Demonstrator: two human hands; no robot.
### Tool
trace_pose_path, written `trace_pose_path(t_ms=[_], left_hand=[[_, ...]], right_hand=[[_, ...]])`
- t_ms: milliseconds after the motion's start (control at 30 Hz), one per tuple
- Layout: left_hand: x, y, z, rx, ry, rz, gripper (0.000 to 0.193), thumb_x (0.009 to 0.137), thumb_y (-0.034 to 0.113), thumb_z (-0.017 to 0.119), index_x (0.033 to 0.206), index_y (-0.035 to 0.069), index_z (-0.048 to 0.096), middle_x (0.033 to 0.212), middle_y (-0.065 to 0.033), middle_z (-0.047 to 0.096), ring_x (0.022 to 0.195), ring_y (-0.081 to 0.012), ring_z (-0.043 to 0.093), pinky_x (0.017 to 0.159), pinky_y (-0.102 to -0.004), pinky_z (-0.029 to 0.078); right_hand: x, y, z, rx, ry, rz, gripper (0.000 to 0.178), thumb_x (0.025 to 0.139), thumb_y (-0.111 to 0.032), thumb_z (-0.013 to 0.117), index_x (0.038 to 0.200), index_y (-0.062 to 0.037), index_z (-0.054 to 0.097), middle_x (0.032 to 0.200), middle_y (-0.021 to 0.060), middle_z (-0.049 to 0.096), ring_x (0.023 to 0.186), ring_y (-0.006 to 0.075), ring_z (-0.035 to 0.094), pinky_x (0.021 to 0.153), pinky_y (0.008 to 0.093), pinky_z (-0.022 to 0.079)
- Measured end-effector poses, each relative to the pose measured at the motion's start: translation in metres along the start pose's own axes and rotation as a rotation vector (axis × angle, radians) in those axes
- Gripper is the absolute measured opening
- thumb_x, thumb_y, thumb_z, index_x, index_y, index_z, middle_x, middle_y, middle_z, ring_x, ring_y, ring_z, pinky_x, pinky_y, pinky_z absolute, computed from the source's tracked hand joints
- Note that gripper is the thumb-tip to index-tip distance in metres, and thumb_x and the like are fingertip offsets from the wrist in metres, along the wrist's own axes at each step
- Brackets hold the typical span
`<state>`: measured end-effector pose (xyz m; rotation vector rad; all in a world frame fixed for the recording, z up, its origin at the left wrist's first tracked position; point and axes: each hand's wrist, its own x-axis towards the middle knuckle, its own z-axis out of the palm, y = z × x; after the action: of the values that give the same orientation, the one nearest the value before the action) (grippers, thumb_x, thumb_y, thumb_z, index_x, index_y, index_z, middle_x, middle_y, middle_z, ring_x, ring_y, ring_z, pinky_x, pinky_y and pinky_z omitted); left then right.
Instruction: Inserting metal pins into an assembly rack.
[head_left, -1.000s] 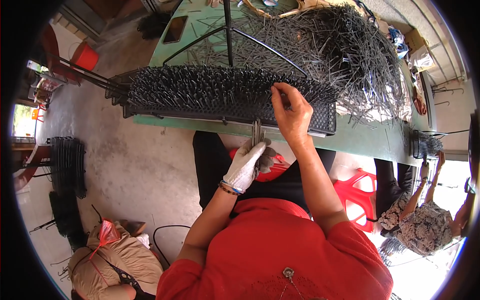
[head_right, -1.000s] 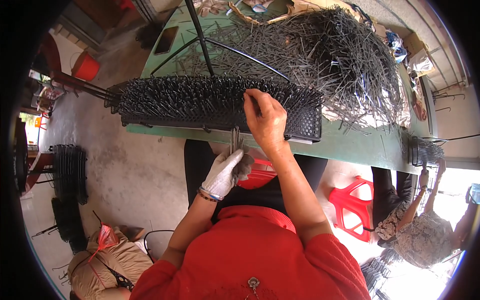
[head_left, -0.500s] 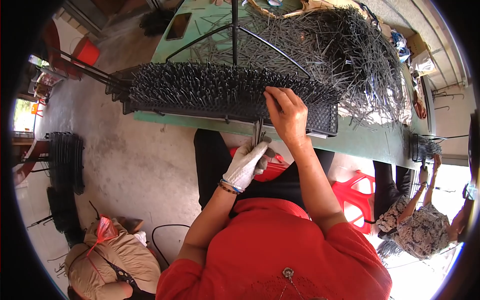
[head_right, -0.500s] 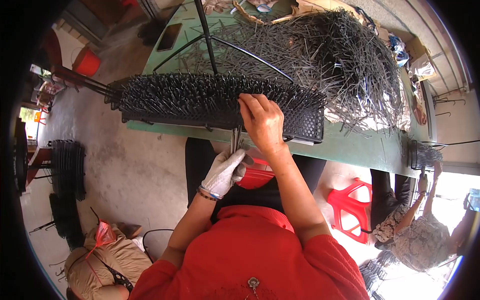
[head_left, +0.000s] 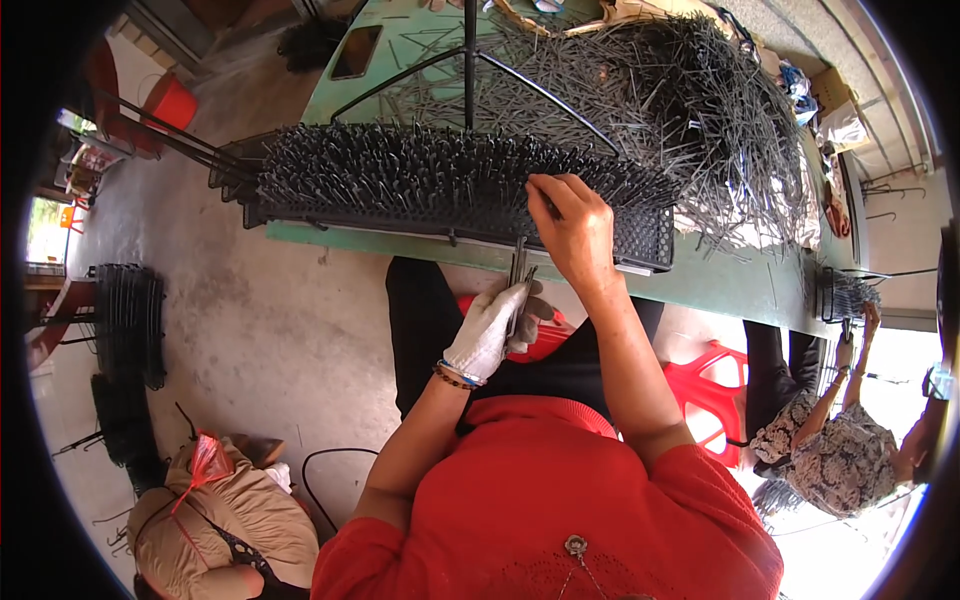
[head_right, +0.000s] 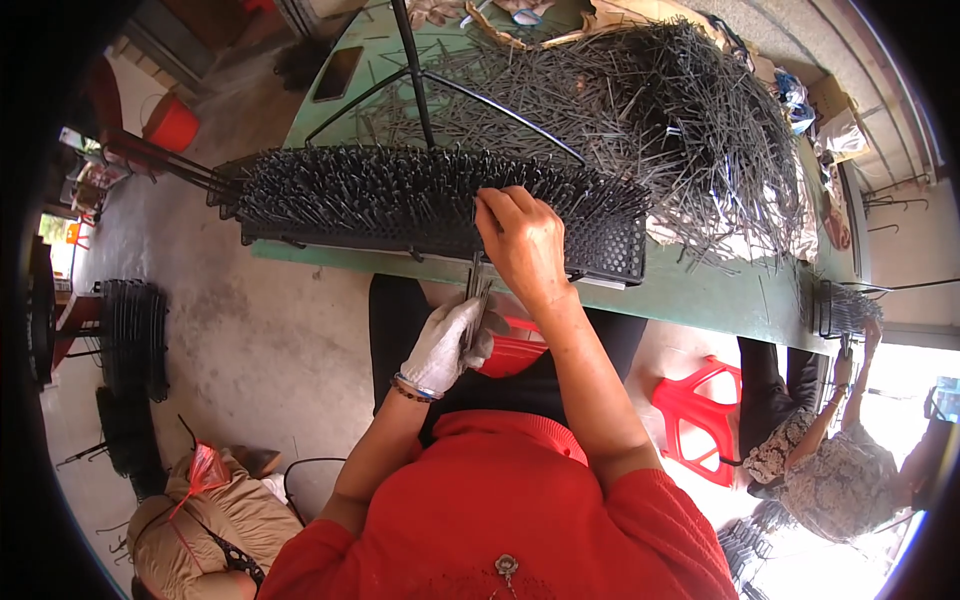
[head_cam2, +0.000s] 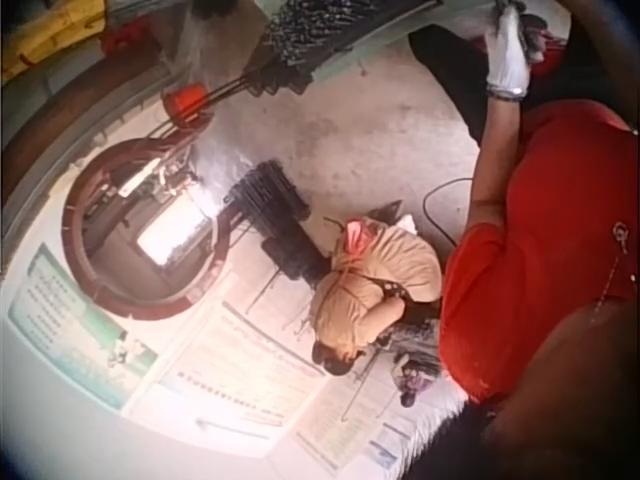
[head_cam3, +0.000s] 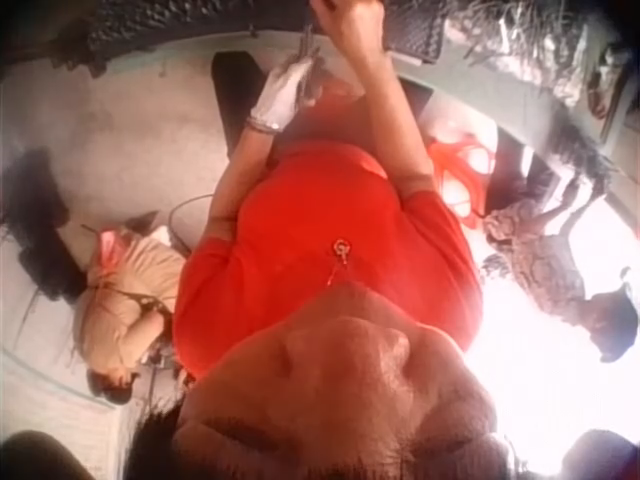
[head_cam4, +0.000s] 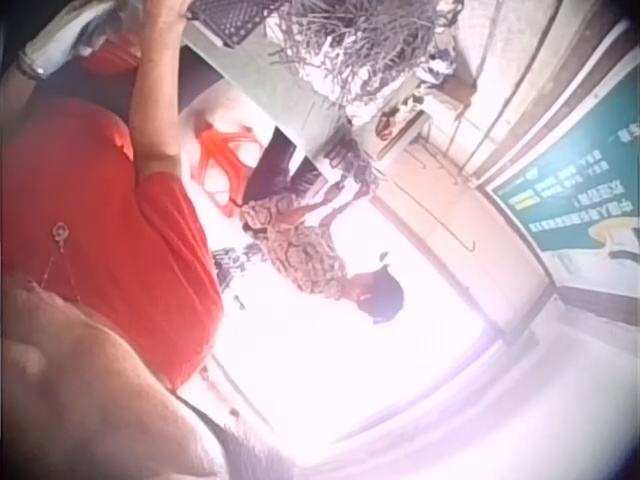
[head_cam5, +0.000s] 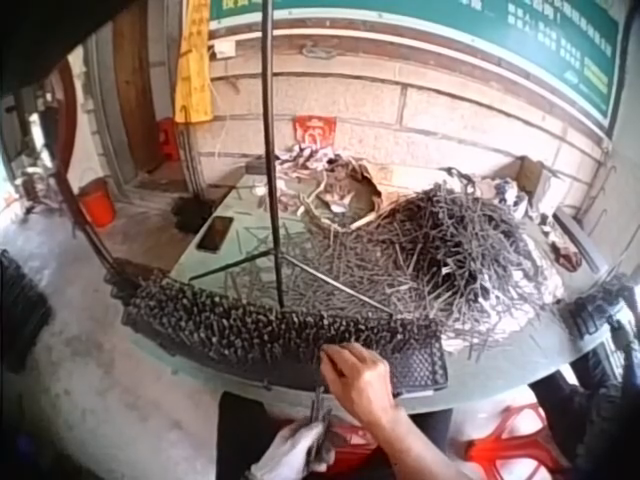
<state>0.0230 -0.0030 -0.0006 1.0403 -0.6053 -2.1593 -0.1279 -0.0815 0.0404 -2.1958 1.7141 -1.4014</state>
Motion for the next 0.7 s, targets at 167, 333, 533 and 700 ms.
trace_pose_path(t_ms=[167, 333, 533, 700], left_hand=[[-0.001, 0.0, -0.002, -0.02, -0.038, -0.001, 0.031, 0.101, 0.03, 0.05, 0.113, 0.003, 0.057, 0.083, -0.0079, 0.07, 0.053, -0.0049, 0.056, 0.039, -0.0177, 0.038], [-0.001, 0.004, 0.002, 0.07, -0.009, -0.011, 0.024, 0.098, 0.027, 0.056, 0.109, 0.005, 0.056, 0.083, -0.005, 0.069, 0.049, -0.0022, 0.048, 0.04, -0.0171, 0.03], [-0.001, 0.0, -0.004, 0.055, -0.025, 0.014, 0.023, 0.098, 0.026, 0.056, 0.109, 0.006, 0.056, 0.083, -0.0058, 0.069, 0.049, -0.0024, 0.047, 0.04, -0.0173, 0.03], [-0.003, 0.007, -0.001, 0.079, -0.027, 0.001, 0.028, 0.1, 0.029, 0.053, 0.112, 0.004, 0.056, 0.082, -0.0065, 0.068, 0.049, -0.003, 0.048, 0.04, -0.0176, 0.029]], right_hand=[[0.002, -0.006, -0.002, 0.068, -0.04, 0.157, 0.011, 0.083, -0.006, 0.072, 0.091, 0.0006, 0.071, 0.08, 0.0129, 0.067, 0.066, 0.0294, 0.066, 0.059, 0.0348, 0.051], [0.009, -0.001, -0.003, 0.062, -0.088, 0.097, 0.012, 0.082, -0.01, 0.074, 0.088, 0.0001, 0.071, 0.077, 0.0128, 0.067, 0.065, 0.0287, 0.066, 0.058, 0.0343, 0.051], [0.012, -0.006, 0.001, -0.021, -0.114, 0.121, 0.014, 0.083, -0.016, 0.073, 0.084, -0.0022, 0.071, 0.076, 0.0129, 0.067, 0.066, 0.0323, 0.065, 0.057, 0.0381, 0.051], [0.013, -0.006, 0.005, -0.064, -0.076, 0.146, 0.017, 0.085, -0.021, 0.071, 0.08, -0.0046, 0.07, 0.074, 0.0122, 0.066, 0.065, 0.0347, 0.065, 0.057, 0.0413, 0.051]])
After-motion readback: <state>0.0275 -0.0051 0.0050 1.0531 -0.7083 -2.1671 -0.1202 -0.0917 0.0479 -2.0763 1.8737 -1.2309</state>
